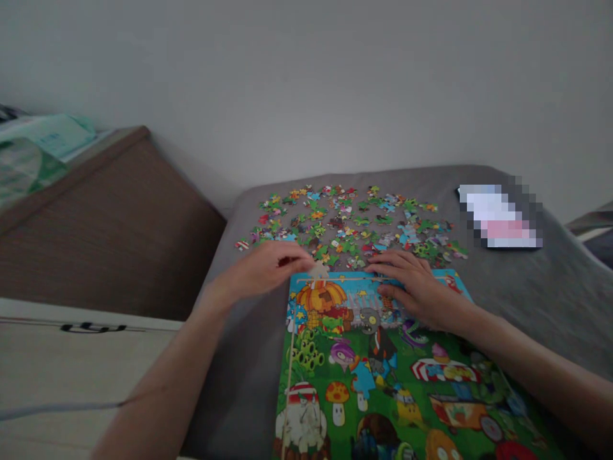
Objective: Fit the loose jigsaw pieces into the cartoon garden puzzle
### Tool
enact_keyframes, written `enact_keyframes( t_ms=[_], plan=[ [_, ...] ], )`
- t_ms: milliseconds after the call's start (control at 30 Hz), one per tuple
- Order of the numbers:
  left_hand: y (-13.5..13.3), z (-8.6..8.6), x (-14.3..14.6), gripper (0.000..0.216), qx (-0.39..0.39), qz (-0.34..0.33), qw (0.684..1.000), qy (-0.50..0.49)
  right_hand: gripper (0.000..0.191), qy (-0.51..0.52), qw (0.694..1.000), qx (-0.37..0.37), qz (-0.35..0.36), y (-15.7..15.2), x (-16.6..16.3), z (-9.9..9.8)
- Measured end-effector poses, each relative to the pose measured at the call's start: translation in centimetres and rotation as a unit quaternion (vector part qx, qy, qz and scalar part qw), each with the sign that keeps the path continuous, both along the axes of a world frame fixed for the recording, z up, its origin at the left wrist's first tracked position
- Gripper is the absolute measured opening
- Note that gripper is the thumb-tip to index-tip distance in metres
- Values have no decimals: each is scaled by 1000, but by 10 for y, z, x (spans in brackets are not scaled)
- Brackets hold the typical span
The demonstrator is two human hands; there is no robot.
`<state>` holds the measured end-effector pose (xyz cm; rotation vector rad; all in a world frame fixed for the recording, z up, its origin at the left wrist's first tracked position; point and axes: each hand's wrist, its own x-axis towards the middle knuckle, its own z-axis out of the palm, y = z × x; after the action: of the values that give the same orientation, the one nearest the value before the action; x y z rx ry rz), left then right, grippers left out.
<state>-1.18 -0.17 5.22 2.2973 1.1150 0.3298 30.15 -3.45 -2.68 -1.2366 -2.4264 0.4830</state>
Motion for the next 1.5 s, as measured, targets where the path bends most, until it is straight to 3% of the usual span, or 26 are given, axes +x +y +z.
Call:
enact_keyframes(
  t_ms=[100,200,433,633,1100,1333,1500],
  plan=[
    [-19,6,22,24,-162,-96,982,3,33,-4,1000,2,3,0,0,1],
    [-29,5,32,17,-256,-165,952,25,33,-10,1000,3,5,0,0,2],
    [-30,8,28,12,-294,-174,934,102,33,-18,1000,-8,2,-1,0,3],
    [-34,10,31,36,-332,-131,928,108,34,-26,1000,10,-2,-2,-1,1],
    [-51,9,50,17,-209,-141,952,174,39,-73,996,57,13,-6,-2,-3],
    [-60,3,59,33,-125,-135,963,197,40,-79,994,68,8,-7,-2,-5],
    [-54,10,51,46,-116,-123,962,213,40,-81,994,74,8,-7,-2,-7]
  ],
)
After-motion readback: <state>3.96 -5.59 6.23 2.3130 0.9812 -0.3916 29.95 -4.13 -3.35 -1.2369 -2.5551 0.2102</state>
